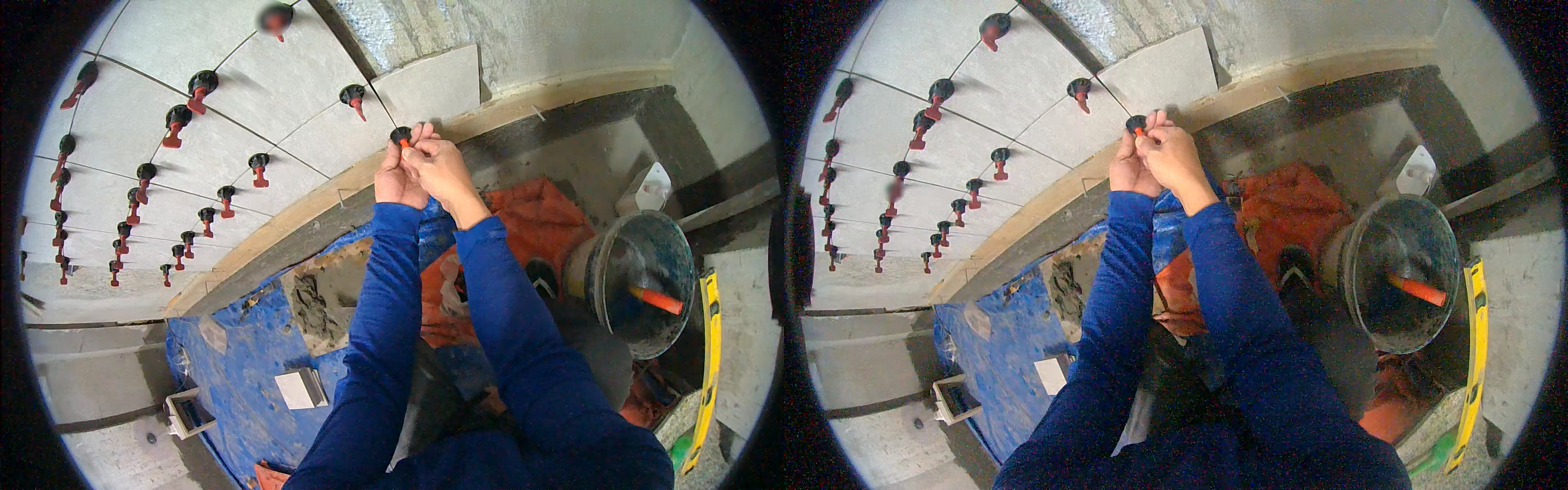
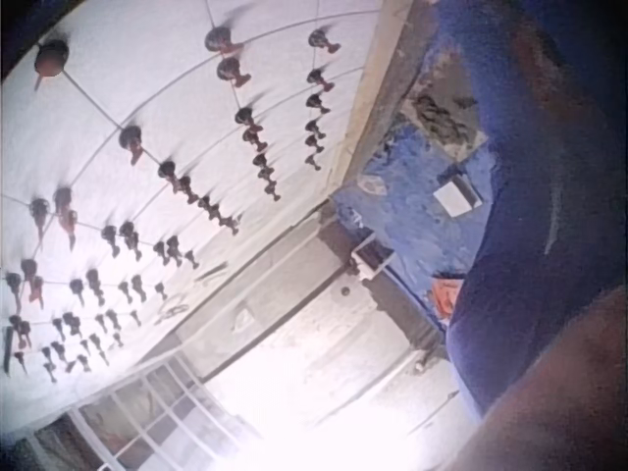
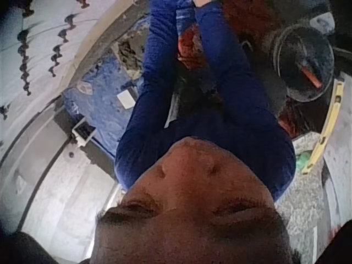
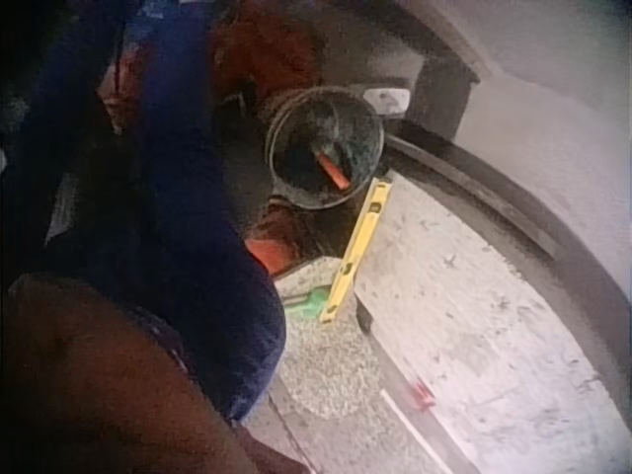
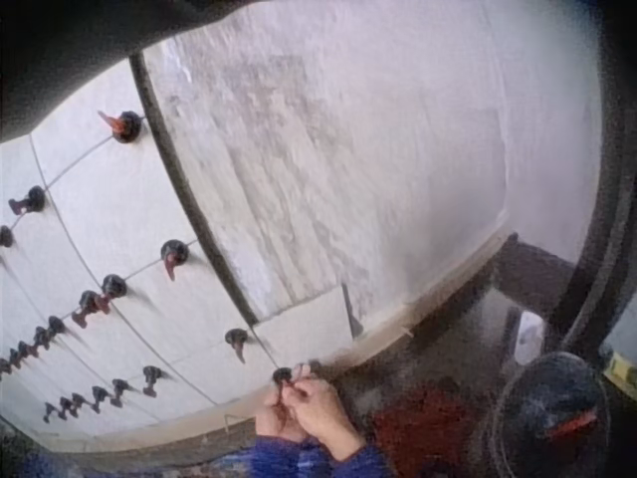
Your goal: The person applies adhesive to a ceramic tile using a notched trowel, places the tile on a wall, taps it with a rubber mallet, and secures it with tile leveling clips. The process is repeated for multiple tiles.
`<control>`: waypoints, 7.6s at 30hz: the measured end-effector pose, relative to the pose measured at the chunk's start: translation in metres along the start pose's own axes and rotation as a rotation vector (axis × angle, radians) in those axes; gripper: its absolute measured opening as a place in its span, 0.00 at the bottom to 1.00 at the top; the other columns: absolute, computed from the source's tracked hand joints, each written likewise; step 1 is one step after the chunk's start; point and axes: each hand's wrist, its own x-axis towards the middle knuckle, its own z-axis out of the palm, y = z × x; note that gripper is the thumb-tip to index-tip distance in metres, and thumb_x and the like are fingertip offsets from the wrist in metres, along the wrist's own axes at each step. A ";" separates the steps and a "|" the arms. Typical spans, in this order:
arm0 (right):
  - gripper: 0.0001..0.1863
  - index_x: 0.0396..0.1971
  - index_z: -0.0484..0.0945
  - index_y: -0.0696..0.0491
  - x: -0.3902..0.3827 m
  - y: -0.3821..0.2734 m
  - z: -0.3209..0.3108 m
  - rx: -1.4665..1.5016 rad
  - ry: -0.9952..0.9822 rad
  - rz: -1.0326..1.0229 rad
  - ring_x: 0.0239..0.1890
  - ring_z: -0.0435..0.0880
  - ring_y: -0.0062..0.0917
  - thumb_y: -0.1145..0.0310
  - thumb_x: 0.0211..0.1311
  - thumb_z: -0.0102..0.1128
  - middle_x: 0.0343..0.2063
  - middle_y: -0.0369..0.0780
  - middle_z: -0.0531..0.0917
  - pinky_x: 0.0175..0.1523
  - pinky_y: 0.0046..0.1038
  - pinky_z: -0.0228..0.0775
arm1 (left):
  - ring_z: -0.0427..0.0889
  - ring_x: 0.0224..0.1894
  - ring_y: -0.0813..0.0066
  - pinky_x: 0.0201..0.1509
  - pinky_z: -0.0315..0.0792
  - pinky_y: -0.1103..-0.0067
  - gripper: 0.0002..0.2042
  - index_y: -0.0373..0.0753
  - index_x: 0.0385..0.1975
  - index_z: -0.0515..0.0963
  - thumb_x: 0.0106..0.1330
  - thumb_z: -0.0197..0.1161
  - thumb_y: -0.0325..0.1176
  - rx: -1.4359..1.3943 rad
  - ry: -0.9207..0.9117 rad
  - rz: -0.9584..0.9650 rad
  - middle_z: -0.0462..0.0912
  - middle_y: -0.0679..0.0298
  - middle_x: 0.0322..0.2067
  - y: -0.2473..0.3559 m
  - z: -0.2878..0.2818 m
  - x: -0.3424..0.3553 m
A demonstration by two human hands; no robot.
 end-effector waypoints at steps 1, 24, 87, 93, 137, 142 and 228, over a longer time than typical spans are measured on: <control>0.14 0.25 0.82 0.63 0.001 0.001 0.000 -0.020 0.000 0.029 0.22 0.75 0.19 0.68 0.66 0.64 0.18 0.37 0.79 0.28 0.28 0.65 | 0.78 0.60 0.57 0.70 0.69 0.60 0.26 0.30 0.61 0.72 0.81 0.46 0.49 0.017 -0.048 0.031 0.80 0.52 0.58 -0.001 -0.006 0.004; 0.14 0.26 0.84 0.62 -0.001 -0.002 -0.003 0.007 -0.038 0.101 0.22 0.81 0.26 0.65 0.64 0.65 0.21 0.42 0.83 0.29 0.32 0.71 | 0.73 0.65 0.57 0.71 0.65 0.62 0.31 0.30 0.60 0.73 0.78 0.48 0.57 0.294 0.085 -0.008 0.77 0.52 0.63 0.007 0.004 -0.007; 0.29 0.56 0.80 0.63 0.036 -0.006 -0.059 -0.453 0.582 -0.242 0.40 0.85 0.34 0.66 0.55 0.75 0.50 0.49 0.83 0.49 0.34 0.77 | 0.85 0.46 0.72 0.57 0.76 0.61 0.15 0.47 0.46 0.78 0.75 0.59 0.51 0.142 0.164 -0.054 0.86 0.71 0.42 0.009 0.002 0.000; 0.30 0.56 0.78 0.65 0.041 -0.005 -0.064 -0.299 0.491 -0.168 0.48 0.84 0.44 0.69 0.53 0.74 0.50 0.53 0.81 0.55 0.41 0.76 | 0.84 0.48 0.72 0.58 0.74 0.62 0.18 0.48 0.50 0.78 0.76 0.55 0.54 0.219 0.121 -0.073 0.86 0.70 0.45 0.013 -0.001 -0.007; 0.13 0.38 0.84 0.59 -0.008 0.008 0.001 -0.288 0.089 -0.160 0.24 0.80 0.27 0.62 0.67 0.65 0.26 0.45 0.85 0.34 0.31 0.72 | 0.79 0.34 0.69 0.39 0.75 0.72 0.17 0.37 0.45 0.81 0.72 0.66 0.46 0.638 0.509 0.059 0.82 0.63 0.34 0.018 0.010 0.013; 0.09 0.29 0.85 0.54 -0.026 0.025 -0.049 -0.383 -0.409 0.087 0.20 0.76 0.17 0.63 0.63 0.66 0.21 0.33 0.82 0.23 0.24 0.66 | 0.81 0.39 0.71 0.48 0.73 0.68 0.21 0.41 0.50 0.80 0.70 0.67 0.52 0.778 0.504 0.019 0.85 0.64 0.39 0.031 0.014 -0.036; 0.14 0.41 0.81 0.60 -0.006 -0.094 -0.010 -0.815 0.127 -0.437 0.30 0.85 0.53 0.63 0.73 0.54 0.25 0.55 0.84 0.37 0.49 0.77 | 0.83 0.38 0.77 0.43 0.79 0.79 0.10 0.39 0.44 0.80 0.74 0.64 0.39 0.199 0.082 0.189 0.85 0.66 0.37 0.020 0.064 -0.001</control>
